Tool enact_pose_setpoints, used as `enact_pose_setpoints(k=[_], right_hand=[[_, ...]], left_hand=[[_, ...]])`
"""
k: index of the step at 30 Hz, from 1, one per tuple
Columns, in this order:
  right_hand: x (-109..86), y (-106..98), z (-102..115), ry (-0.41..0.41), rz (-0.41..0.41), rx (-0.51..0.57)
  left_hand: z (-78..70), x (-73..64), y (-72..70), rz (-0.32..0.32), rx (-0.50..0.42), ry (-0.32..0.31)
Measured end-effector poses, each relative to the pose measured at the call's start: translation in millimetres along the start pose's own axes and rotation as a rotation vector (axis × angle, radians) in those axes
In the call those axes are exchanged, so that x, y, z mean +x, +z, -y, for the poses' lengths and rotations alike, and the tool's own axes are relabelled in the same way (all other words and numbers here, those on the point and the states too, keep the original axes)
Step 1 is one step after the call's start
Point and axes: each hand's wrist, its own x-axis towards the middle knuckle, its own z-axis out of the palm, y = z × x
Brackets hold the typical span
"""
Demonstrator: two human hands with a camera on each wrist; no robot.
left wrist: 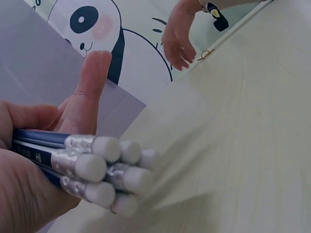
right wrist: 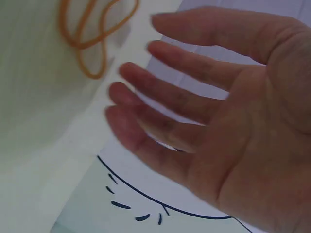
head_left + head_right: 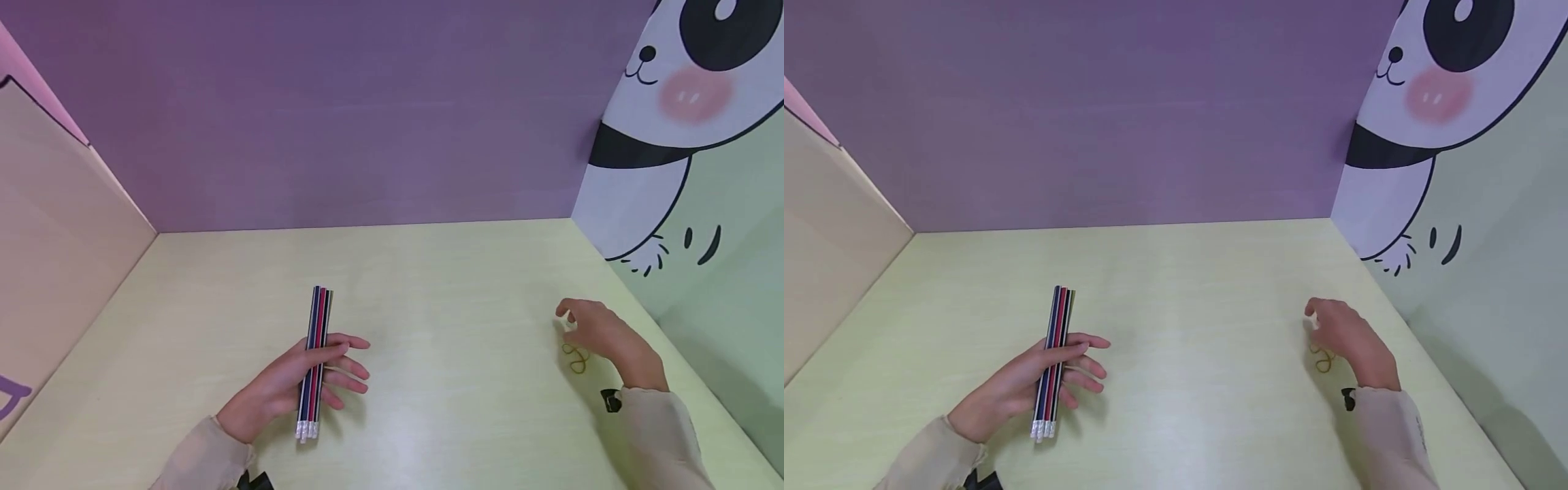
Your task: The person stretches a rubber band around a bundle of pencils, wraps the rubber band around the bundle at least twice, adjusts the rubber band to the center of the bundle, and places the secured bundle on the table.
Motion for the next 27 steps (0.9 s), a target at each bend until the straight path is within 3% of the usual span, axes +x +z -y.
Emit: enact_pose_setpoints(k=[4, 10, 15, 24, 27], right_hand=[[-0.5, 2.1, -6.4, 0.047, 0.097, 0.015], [0.5, 5.8, -6.9, 0.02, 0.085, 0.015], [5.3, 7.8, -9.1, -0.057, -0.052, 0.04], [4.9, 3.7, -0.8, -0.1, -0.312, 0.192], [4.8, 4.7, 1.2, -0.125, -0.375, 0.29]], left_hand=[[2.3, -1.8, -0.1, -0.001, -0.006, -0.011], [2.0, -5.7, 0.1, -0.015, -0.014, -0.008], [1.8, -6.5, -0.3, -0.015, -0.028, -0.003], [2.4, -6.9, -1.1, -0.012, -0.027, -0.004], [1.9, -7.3, -1.0, -0.013, -0.029, -0.005]])
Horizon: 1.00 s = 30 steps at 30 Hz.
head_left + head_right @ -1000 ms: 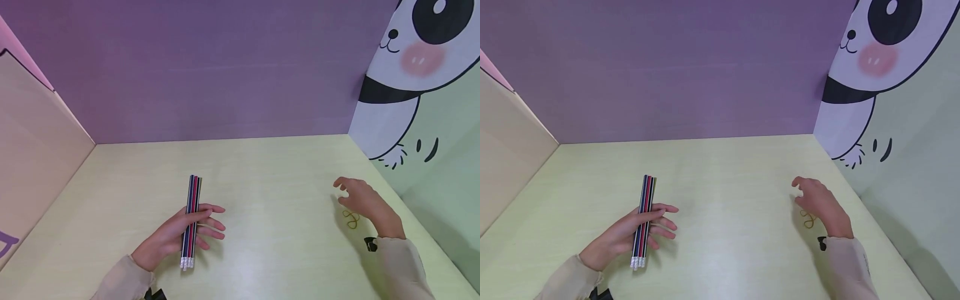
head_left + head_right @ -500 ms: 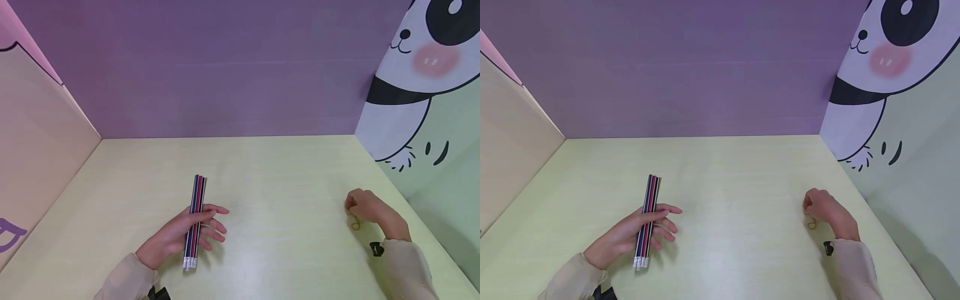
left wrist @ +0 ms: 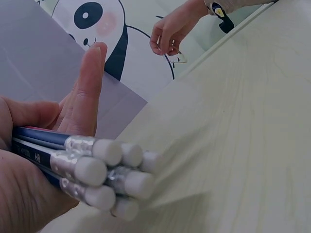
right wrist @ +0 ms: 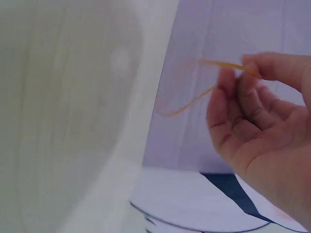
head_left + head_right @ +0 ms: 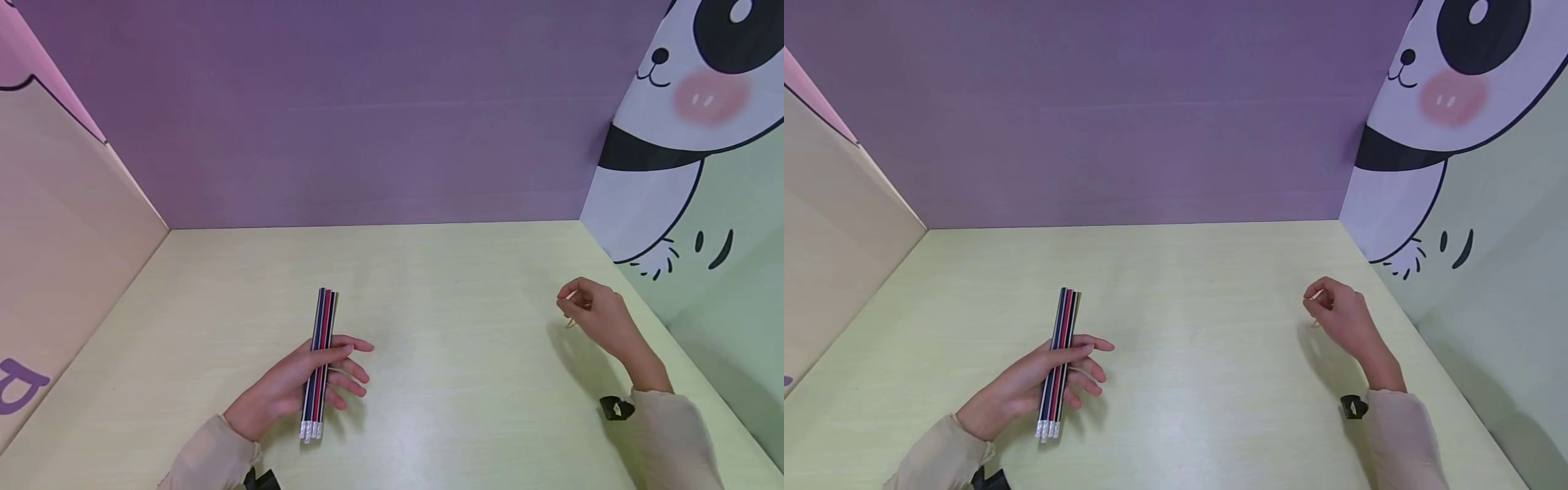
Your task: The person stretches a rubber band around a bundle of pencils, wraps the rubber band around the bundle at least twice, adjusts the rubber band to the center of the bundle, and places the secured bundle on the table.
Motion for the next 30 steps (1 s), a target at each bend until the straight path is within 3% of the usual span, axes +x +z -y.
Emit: enact_pose_setpoints(k=[4, 10, 18, 22, 30], right_hand=[[2.0, 3.1, 2.5, -0.004, -0.002, 0.266], [3.2, 5.0, 5.7, -0.01, 0.164, 0.71], [1.7, 12.2, 11.2, -0.079, 0.335, 1.005], [2.7, 19.2, 19.3, -0.105, 0.362, 1.023], [8.5, 45.6, 45.7, -0.106, 0.316, 0.744]], left_hand=[[-0.3, -0.3, 0.0, 0.0, -0.003, 0.005], [-0.2, 1.6, 1.7, 0.015, -0.009, 0.003], [1.1, 4.9, 4.1, 0.022, -0.006, -0.002], [2.7, 6.5, 4.0, 0.031, -0.018, -0.009], [5.9, 7.1, 5.2, 0.011, -0.015, -0.019]])
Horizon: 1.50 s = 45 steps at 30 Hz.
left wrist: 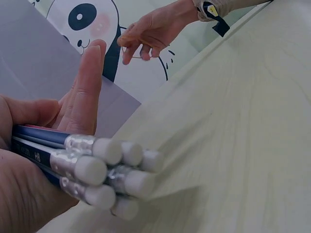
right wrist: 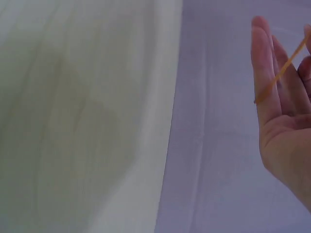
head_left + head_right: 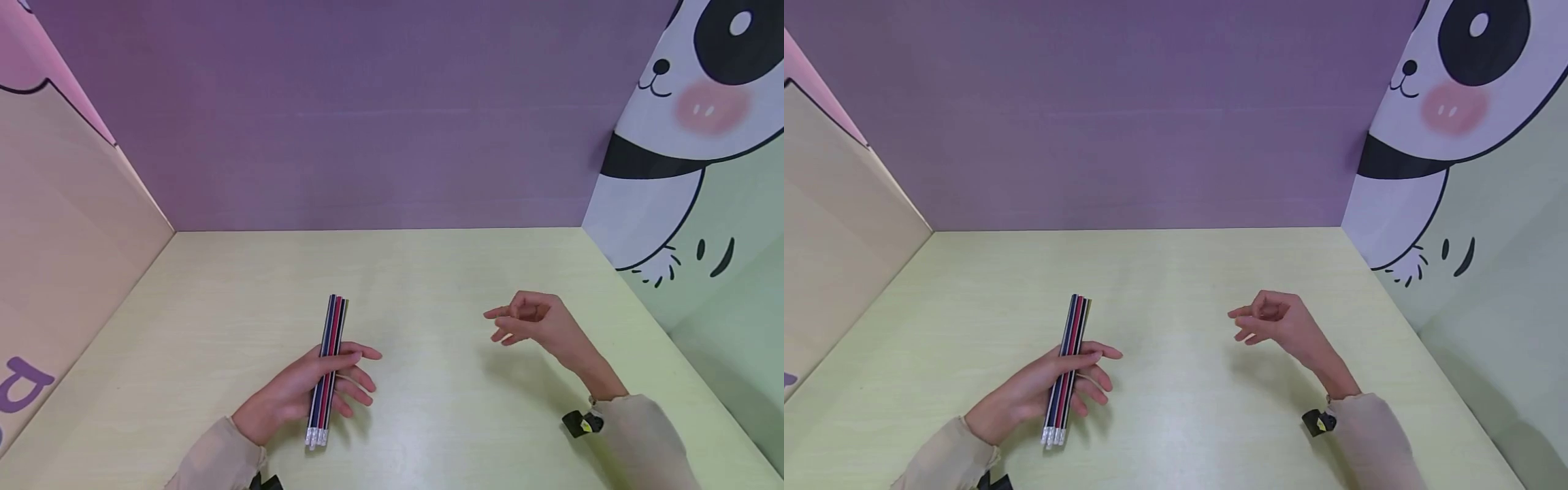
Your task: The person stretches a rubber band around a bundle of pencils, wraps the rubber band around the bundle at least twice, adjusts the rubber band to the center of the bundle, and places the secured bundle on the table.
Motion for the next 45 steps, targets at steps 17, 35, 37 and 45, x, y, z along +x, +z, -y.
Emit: enact_pose_setpoints(k=[17, 35, 37, 45], right_hand=[[41.7, 60.7, 25.1, 0.013, 0.114, -0.425], [100.5, 135.1, 62.0, -0.135, 0.284, -0.386], [106.9, 143.0, 62.9, -0.145, 0.309, -0.372], [117.0, 158.5, 45.5, -0.124, 0.462, -0.282]], left_hand=[[1.0, -1.7, 2.6, 0.015, 0.018, 0.001], [5.0, -2.1, 8.9, 0.104, 0.03, 0.01], [6.2, -1.4, 9.8, 0.138, 0.031, 0.008], [7.5, -5.1, 10.3, 0.263, 0.054, 0.003]])
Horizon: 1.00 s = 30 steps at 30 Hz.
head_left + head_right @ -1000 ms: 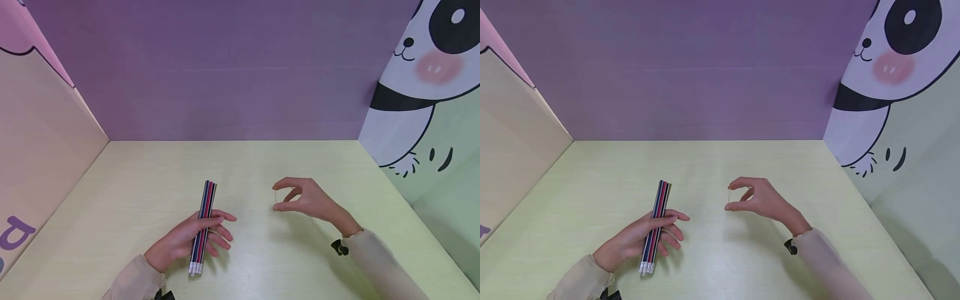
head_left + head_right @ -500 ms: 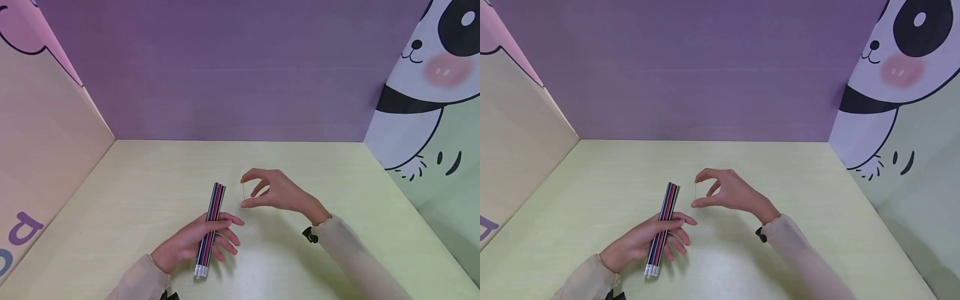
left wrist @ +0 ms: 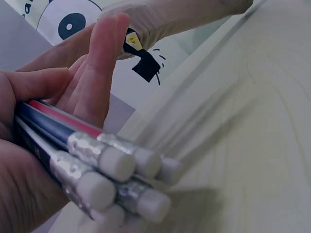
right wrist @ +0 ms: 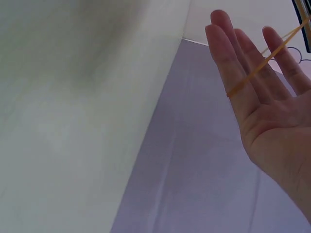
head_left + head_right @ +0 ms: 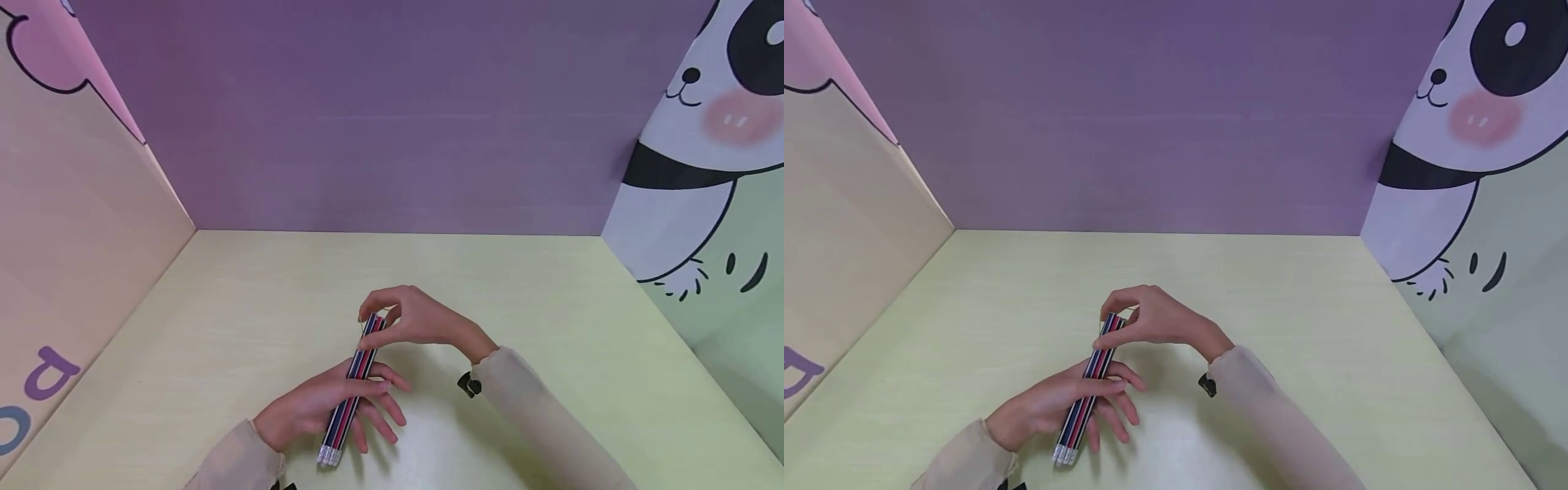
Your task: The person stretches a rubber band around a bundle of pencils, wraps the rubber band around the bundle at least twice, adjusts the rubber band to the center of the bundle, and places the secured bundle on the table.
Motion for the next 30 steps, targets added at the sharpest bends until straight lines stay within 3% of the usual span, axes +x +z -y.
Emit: enact_pose_setpoints(k=[11, 17, 21, 25, 30], right_hand=[[-13.3, 1.5, -19.4, 0.122, 0.012, 0.134], [-20.9, -14.1, -14.6, 0.105, 0.026, 0.267], [-24.3, -20.2, -13.4, 0.015, 0.011, 0.376], [-22.6, -15.6, -14.0, -0.051, -0.067, 0.366], [-19.5, -6.0, -9.7, 0.056, -0.248, 0.204]], left_hand=[[-13.6, -3.2, -3.3, -0.325, 0.305, 0.035], [-19.8, -7.3, -6.4, -0.425, 0.19, 0.051], [-22.5, -8.5, -12.3, -0.524, 0.13, 0.08], [-23.0, -8.0, -10.1, -0.529, 0.112, 0.079], [-25.8, -8.5, 4.5, -0.485, 0.121, 0.059]])
